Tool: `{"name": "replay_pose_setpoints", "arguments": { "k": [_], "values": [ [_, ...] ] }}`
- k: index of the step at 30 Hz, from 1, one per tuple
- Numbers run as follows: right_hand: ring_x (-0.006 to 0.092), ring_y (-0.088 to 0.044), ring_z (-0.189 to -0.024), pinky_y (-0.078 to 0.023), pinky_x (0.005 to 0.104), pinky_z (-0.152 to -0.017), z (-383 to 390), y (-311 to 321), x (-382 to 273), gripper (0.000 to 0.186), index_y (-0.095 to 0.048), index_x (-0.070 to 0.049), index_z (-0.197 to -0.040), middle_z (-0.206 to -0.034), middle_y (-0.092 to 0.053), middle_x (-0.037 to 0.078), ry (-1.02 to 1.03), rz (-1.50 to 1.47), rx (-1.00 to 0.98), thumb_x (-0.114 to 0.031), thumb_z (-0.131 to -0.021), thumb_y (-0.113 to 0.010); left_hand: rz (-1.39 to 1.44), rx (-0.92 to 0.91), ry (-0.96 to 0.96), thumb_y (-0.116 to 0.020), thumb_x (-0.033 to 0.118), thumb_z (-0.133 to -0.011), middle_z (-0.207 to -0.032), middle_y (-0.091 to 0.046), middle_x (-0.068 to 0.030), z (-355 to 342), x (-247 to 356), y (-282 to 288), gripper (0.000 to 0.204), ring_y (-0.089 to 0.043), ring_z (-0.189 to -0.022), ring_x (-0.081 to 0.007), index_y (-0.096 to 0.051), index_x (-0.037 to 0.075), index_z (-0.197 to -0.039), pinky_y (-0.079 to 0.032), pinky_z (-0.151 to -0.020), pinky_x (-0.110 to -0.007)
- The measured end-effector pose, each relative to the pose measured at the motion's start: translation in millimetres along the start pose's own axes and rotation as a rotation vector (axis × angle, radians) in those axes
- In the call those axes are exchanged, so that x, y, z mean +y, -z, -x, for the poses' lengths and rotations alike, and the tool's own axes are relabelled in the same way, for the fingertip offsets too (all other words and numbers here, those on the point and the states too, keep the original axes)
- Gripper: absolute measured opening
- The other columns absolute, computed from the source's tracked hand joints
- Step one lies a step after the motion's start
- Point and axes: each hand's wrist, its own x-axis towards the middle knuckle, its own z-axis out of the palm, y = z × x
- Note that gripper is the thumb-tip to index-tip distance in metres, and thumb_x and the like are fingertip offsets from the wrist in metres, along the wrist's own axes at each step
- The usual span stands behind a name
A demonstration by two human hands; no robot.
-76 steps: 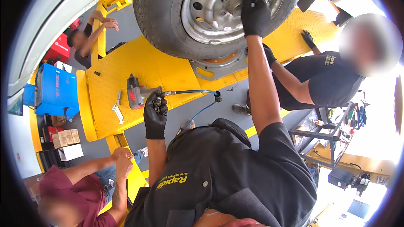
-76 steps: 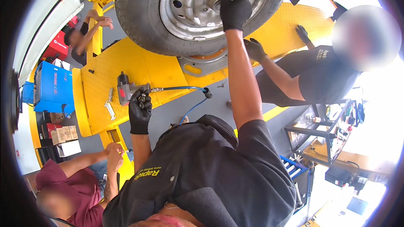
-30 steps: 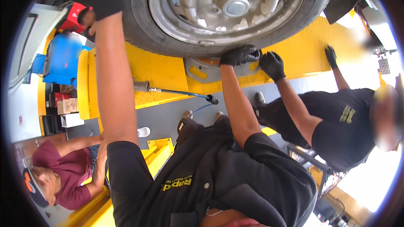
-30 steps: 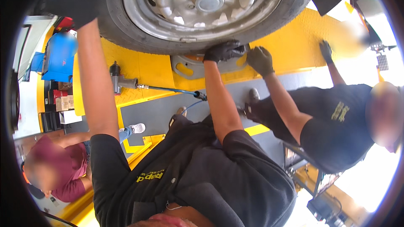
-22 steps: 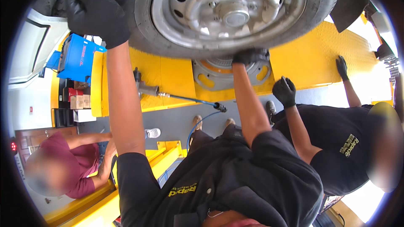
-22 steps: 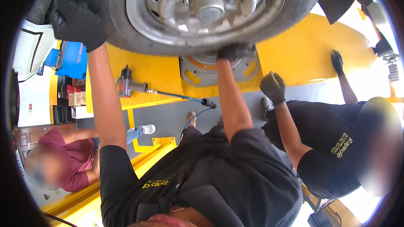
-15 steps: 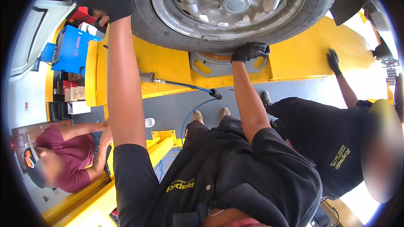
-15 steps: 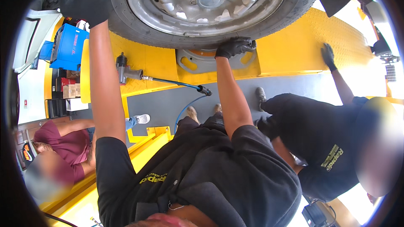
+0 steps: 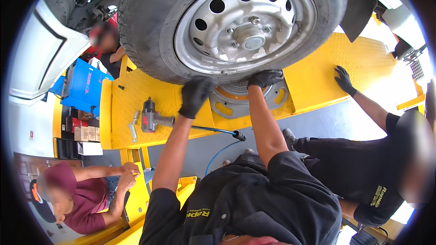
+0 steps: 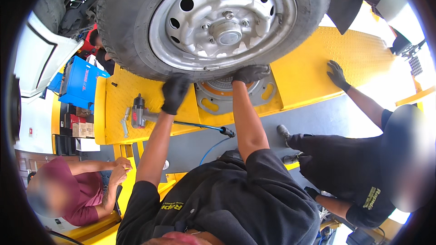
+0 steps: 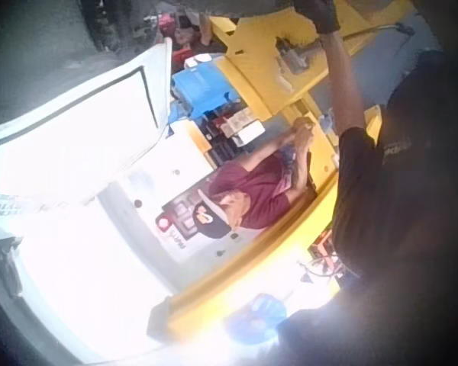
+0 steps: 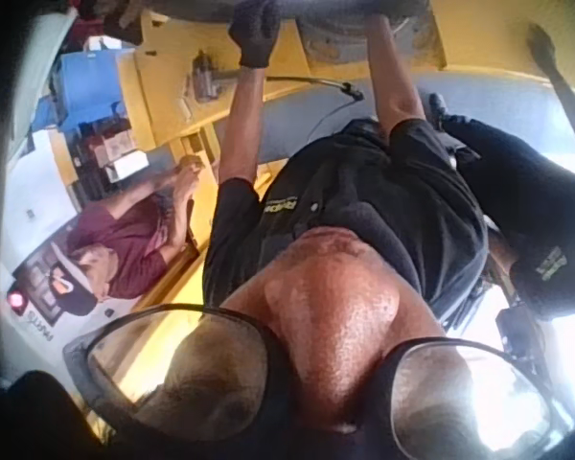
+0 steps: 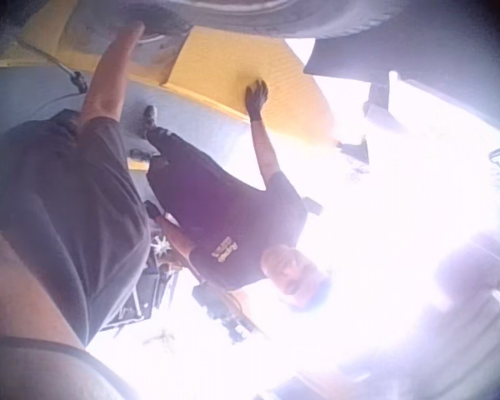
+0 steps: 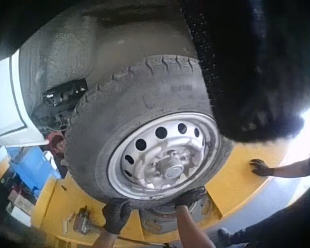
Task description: The person uses an impact wrench to tighten bolts on a car's brake assembly, then retrieves a tire and lug nuts. They mount the tire onto the hub, hand-tighten the lug nuts, and finish by tightening them with the impact wrench. Another person assists by holding the tire in place.
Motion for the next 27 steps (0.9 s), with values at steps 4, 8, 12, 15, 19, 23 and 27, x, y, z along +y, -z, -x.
{"name": "replay_pose_setpoints", "arguments": {
  "k": [4, 8, 12, 15, 19, 23, 27],
  "values": [
    [0.0577, -0.014, -0.152, -0.005, 0.0735, -0.123, 6.9, -41.0, 22.7, 0.073, -0.022, 0.013, -0.158, -0.162, -0.023, 0.038, 0.157, -0.275, 0.184, -0.039, -0.108, -0.038, -0.115, -0.544, -0.482, -0.072, 0.019, -0.092, -0.091, -0.061, -0.0052, -3.6, -21.2, -85.6, 0.012, -0.068, -0.081, -0.0238, -0.07, 0.015, -0.103, -0.058, -0.068, -0.04],
    [0.0673, -0.006, -0.148, -0.005, 0.0756, -0.121, 11.9, -30.4, 19.8, 0.08, -0.016, 0.017, -0.156, -0.159, -0.014, 0.045, 0.251, -0.46, 0.218, -0.042, -0.108, -0.039, -0.19, -0.43, -0.425, -0.069, 0.027, -0.093, -0.084, -0.057, -0.0046, 1.4, -20.3, -117.8, 0.011, -0.066, -0.076, -0.0233, -0.068, 0.018, -0.1, -0.056, -0.065, -0.04],
    [0.0542, -0.022, -0.151, -0.017, 0.0614, -0.125, -4.7, -48.1, 34.0, 0.067, -0.022, 0.015, -0.156, -0.16, -0.027, 0.038, 0.286, -0.488, 0.558, -0.032, -0.111, -0.036, -0.121, -0.642, -0.35, -0.07, 0.03, -0.092, -0.087, -0.063, -0.0076, -9.0, -20.0, -131.3, 0.022, -0.069, -0.079, -0.0275, -0.069, 0.019, -0.111, -0.057, -0.07, -0.042],
    [0.0449, -0.044, -0.14, -0.033, 0.0473, -0.118, -2.5, 10.4, 28.3, 0.056, -0.039, 0.014, -0.148, -0.152, -0.045, 0.034, -0.099, -1.003, 0.161, -0.028, -0.112, -0.036, -0.035, -0.576, -0.395, -0.068, 0.029, -0.093, -0.103, -0.071, -0.011, -11.1, -27.5, -136.0, 0.03, -0.072, -0.092, -0.0321, -0.067, 0.019, -0.121, -0.059, -0.083, -0.046],
    [0.0442, -0.06, -0.117, -0.045, 0.0498, -0.099, 12.9, 61.4, 57.5, 0.038, -0.057, 0.004, -0.135, -0.126, -0.065, 0.027, 0.221, -0.617, 0.046, -0.02, -0.109, -0.045, -0.15, -0.356, -0.469, -0.062, 0.028, -0.094, -0.114, -0.072, -0.0198, -11.6, -24.4, -142.6, 0.04, -0.073, -0.101, -0.0375, -0.063, 0.022, -0.134, -0.056, -0.095, -0.054],
    [0.0295, -0.07, -0.099, -0.053, 0.039, -0.085, 73.3, 92.7, 82.5, 0.028, -0.065, 0.003, -0.126, -0.113, -0.072, 0.018, 0.359, -1.008, -0.409, -0.009, -0.102, -0.056, 0.02, -0.518, -0.357, -0.067, 0.029, -0.094, -0.108, -0.072, -0.0196, -16.6, -22.1, -142.3, 0.051, -0.074, -0.092, -0.0318, -0.057, 0.014, -0.142, -0.059, -0.085, -0.044],
    [0.0179, -0.073, -0.092, -0.056, 0.032, -0.082, 74.3, 100.7, 84.8, 0.032, -0.069, 0.005, -0.121, -0.103, -0.077, 0.013, 0.277, -1.233, -0.636, -0.014, -0.096, -0.071, 0.023, -0.575, -0.325, -0.076, 0.032, -0.09, -0.112, -0.075, -0.0154, -13.7, -19.9, -144.2, 0.062, -0.075, -0.096, -0.0313, -0.054, 0.014, -0.145, -0.059, -0.087, -0.043]
  ]
}}
